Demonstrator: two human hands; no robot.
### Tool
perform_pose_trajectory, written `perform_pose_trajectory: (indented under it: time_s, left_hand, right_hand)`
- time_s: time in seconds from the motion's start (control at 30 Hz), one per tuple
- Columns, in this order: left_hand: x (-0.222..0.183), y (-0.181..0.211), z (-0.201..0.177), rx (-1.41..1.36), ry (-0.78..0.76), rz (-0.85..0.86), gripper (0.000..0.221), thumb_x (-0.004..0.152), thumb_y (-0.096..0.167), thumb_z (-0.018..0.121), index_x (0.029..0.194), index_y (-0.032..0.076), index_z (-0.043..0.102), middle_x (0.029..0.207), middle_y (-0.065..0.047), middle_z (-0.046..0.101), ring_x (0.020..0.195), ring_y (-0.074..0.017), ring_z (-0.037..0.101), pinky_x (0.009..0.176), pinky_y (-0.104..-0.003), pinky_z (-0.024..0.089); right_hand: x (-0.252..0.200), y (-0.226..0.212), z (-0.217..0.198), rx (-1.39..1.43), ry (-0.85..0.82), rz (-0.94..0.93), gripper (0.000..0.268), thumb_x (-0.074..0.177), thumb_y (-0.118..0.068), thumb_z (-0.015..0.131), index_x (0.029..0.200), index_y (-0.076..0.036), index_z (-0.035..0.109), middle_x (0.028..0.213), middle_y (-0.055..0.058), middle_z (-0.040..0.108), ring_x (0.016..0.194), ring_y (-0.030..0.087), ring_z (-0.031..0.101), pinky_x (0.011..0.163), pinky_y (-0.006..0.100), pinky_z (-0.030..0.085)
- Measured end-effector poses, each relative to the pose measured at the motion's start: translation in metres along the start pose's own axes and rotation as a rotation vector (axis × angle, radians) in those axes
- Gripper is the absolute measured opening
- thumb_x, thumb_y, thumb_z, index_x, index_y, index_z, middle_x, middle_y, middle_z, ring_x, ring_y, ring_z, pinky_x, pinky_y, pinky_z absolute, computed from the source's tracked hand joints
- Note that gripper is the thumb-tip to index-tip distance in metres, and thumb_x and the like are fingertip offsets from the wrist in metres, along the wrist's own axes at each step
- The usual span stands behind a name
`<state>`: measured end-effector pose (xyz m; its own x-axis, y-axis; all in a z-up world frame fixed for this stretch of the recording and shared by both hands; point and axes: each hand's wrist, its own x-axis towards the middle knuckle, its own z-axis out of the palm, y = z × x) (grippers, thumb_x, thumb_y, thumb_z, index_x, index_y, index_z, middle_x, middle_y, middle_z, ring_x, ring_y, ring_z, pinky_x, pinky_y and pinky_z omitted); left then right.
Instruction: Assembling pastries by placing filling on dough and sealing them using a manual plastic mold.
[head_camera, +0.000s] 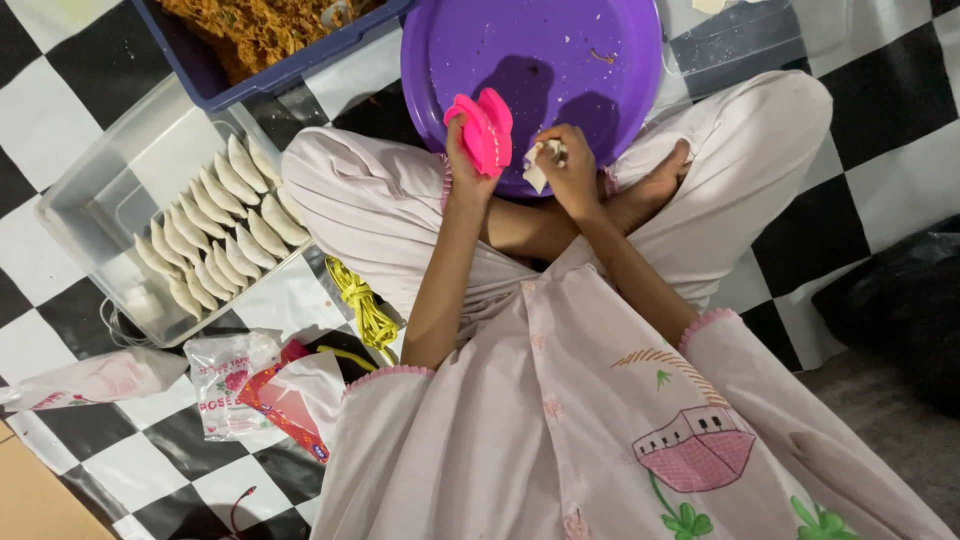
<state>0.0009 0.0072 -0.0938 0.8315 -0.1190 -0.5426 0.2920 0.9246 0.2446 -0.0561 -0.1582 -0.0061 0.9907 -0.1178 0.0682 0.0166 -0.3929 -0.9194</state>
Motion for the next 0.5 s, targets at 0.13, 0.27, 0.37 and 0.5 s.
perform_pose_trajectory:
  time_s: [0.13, 0.27, 0.37, 0.5]
  left_hand:
    - [0.011, -0.004, -0.012, -0.094, -0.091, -0.002, 0.037, 0.092, 0.03, 0.066, 0.121, 0.009, 0.058, 0.107, -0.01, 0.066, 0.087, -0.0198, 0.066, 0.069, -0.029, 0.055]
    - [0.018, 0.0, -0.021, -0.281, 0.088, -0.099, 0.05, 0.077, 0.027, 0.086, 0.116, 0.009, 0.06, 0.109, -0.012, 0.07, 0.101, -0.0334, 0.071, 0.088, -0.047, 0.061]
    - [0.017, 0.0, -0.022, -0.312, 0.085, -0.09, 0.048, 0.078, 0.025, 0.086, 0.115, 0.008, 0.061, 0.11, -0.013, 0.071, 0.101, -0.0347, 0.072, 0.089, -0.048, 0.061]
    - [0.02, -0.006, -0.028, -0.392, 0.063, -0.077, 0.034, 0.081, 0.018, 0.084, 0.107, 0.006, 0.065, 0.109, -0.013, 0.07, 0.105, -0.0355, 0.07, 0.099, -0.052, 0.056]
  right_hand:
    - [0.003, 0.036, 0.003, 0.308, 0.068, 0.244, 0.016, 0.093, -0.002, 0.061, 0.108, -0.005, 0.064, 0.101, 0.006, 0.066, 0.087, 0.013, 0.06, 0.079, 0.023, 0.05]
    - [0.009, 0.078, 0.007, 0.739, 0.153, 0.594, 0.019, 0.089, -0.011, 0.068, 0.108, -0.012, 0.065, 0.108, 0.009, 0.065, 0.104, 0.023, 0.064, 0.09, 0.038, 0.056]
    - [0.021, 0.077, -0.004, 1.163, 0.182, 0.828, 0.021, 0.088, -0.01, 0.068, 0.109, -0.01, 0.064, 0.115, 0.012, 0.068, 0.108, 0.028, 0.069, 0.095, 0.044, 0.059]
    - [0.092, 0.156, 0.011, 1.577, 0.261, 0.898, 0.034, 0.08, -0.008, 0.072, 0.112, 0.003, 0.069, 0.112, 0.026, 0.073, 0.107, 0.039, 0.073, 0.097, 0.056, 0.061]
